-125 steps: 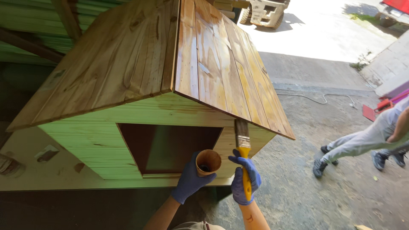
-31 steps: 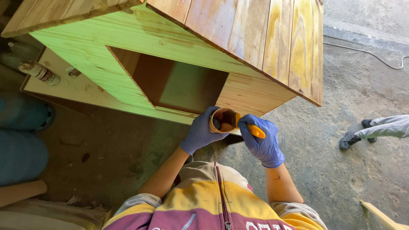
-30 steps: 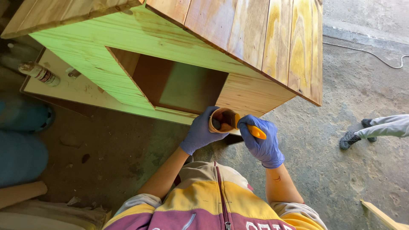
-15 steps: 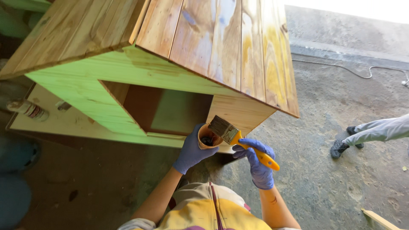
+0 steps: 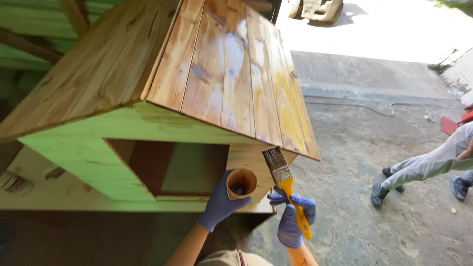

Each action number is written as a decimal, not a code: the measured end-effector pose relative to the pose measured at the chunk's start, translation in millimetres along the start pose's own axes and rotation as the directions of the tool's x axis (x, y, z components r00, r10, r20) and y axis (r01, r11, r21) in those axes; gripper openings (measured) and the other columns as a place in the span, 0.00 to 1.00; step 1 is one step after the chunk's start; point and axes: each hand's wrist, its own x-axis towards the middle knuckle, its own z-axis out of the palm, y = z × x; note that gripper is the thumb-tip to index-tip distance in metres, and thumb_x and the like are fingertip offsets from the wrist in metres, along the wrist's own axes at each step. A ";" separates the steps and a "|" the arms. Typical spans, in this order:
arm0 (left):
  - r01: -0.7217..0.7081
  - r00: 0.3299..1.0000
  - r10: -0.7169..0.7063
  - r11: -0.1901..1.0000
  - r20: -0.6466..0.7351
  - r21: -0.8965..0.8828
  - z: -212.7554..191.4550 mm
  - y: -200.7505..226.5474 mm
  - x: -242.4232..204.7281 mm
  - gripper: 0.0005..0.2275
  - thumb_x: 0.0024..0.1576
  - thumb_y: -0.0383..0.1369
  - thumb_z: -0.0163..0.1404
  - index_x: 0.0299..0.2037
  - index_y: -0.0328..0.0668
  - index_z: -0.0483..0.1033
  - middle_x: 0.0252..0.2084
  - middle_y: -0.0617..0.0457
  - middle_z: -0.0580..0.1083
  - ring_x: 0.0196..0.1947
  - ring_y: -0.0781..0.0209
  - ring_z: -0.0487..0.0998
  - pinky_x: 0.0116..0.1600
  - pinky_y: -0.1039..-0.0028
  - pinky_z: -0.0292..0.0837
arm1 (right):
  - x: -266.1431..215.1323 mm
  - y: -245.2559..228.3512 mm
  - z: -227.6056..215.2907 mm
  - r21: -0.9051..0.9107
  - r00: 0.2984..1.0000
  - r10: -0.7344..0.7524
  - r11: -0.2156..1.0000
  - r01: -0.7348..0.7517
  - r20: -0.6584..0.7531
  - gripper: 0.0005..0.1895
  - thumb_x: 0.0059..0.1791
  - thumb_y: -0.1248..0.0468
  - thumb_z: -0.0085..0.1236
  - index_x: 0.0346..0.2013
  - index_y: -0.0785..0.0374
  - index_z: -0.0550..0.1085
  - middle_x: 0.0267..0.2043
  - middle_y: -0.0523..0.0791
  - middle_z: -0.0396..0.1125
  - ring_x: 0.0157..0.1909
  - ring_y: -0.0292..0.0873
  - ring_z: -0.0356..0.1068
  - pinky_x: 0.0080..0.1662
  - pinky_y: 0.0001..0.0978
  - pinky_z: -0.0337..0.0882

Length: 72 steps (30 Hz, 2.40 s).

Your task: The person pours a liquid from a bottle into a small cup, then uses a paintbrush to apply the liquid to the surface of a wooden structure. The person repeatedly dips the brush into the cup and applies the liquid to the roof and sides of the structure.

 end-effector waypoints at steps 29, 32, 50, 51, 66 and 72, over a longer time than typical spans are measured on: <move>0.020 0.998 -0.024 0.998 0.060 0.062 -3.4 -12.6 19.5 0.39 0.52 0.34 0.79 0.77 0.44 0.77 0.70 0.48 0.86 0.70 0.55 0.88 0.73 0.62 0.83 | 14.0 -27.5 21.5 -0.475 0.954 -0.246 0.828 0.298 0.169 0.21 0.72 0.52 0.53 0.48 0.65 0.83 0.43 0.50 0.86 0.53 0.56 0.92 0.63 0.49 0.90; 0.036 0.997 -0.040 0.997 0.072 0.063 -1.2 -3.0 20.3 0.39 0.51 0.33 0.78 0.76 0.45 0.77 0.70 0.49 0.85 0.69 0.54 0.87 0.75 0.62 0.82 | 16.5 -25.3 8.0 -0.455 0.951 -0.274 0.835 0.310 0.145 0.21 0.73 0.54 0.53 0.48 0.66 0.82 0.43 0.51 0.85 0.52 0.58 0.92 0.62 0.52 0.91; 0.033 0.986 -0.049 0.994 0.157 0.105 25.3 -15.0 25.9 0.38 0.50 0.35 0.80 0.73 0.48 0.77 0.69 0.51 0.85 0.69 0.54 0.88 0.74 0.62 0.82 | 21.9 4.0 -58.1 -0.450 0.979 -0.203 0.876 0.174 -0.016 0.19 0.72 0.54 0.57 0.55 0.68 0.83 0.50 0.58 0.85 0.41 0.52 0.89 0.45 0.37 0.90; 0.033 0.986 -0.050 0.994 0.157 0.106 25.8 -14.7 25.9 0.38 0.50 0.35 0.80 0.73 0.48 0.77 0.69 0.51 0.85 0.69 0.54 0.88 0.74 0.62 0.82 | 24.8 4.9 -64.8 -0.450 0.979 -0.202 0.876 0.174 -0.017 0.19 0.72 0.54 0.57 0.55 0.68 0.83 0.50 0.58 0.85 0.41 0.52 0.89 0.45 0.37 0.90; 0.023 0.997 -0.032 0.992 0.072 0.121 18.0 -1.1 20.7 0.40 0.48 0.37 0.80 0.74 0.47 0.78 0.69 0.51 0.86 0.67 0.57 0.88 0.71 0.65 0.83 | 13.5 9.0 -62.0 -0.309 0.985 -0.172 0.938 0.157 -0.022 0.16 0.69 0.56 0.55 0.54 0.68 0.80 0.51 0.68 0.82 0.34 0.62 0.87 0.38 0.45 0.89; 0.024 0.996 -0.031 0.995 0.081 0.094 16.1 1.0 18.7 0.40 0.49 0.37 0.80 0.74 0.47 0.77 0.70 0.51 0.86 0.68 0.57 0.88 0.71 0.64 0.83 | 19.6 9.3 -56.9 -0.336 0.987 -0.160 0.929 0.152 0.006 0.20 0.71 0.50 0.56 0.55 0.66 0.79 0.53 0.64 0.84 0.35 0.59 0.87 0.38 0.41 0.88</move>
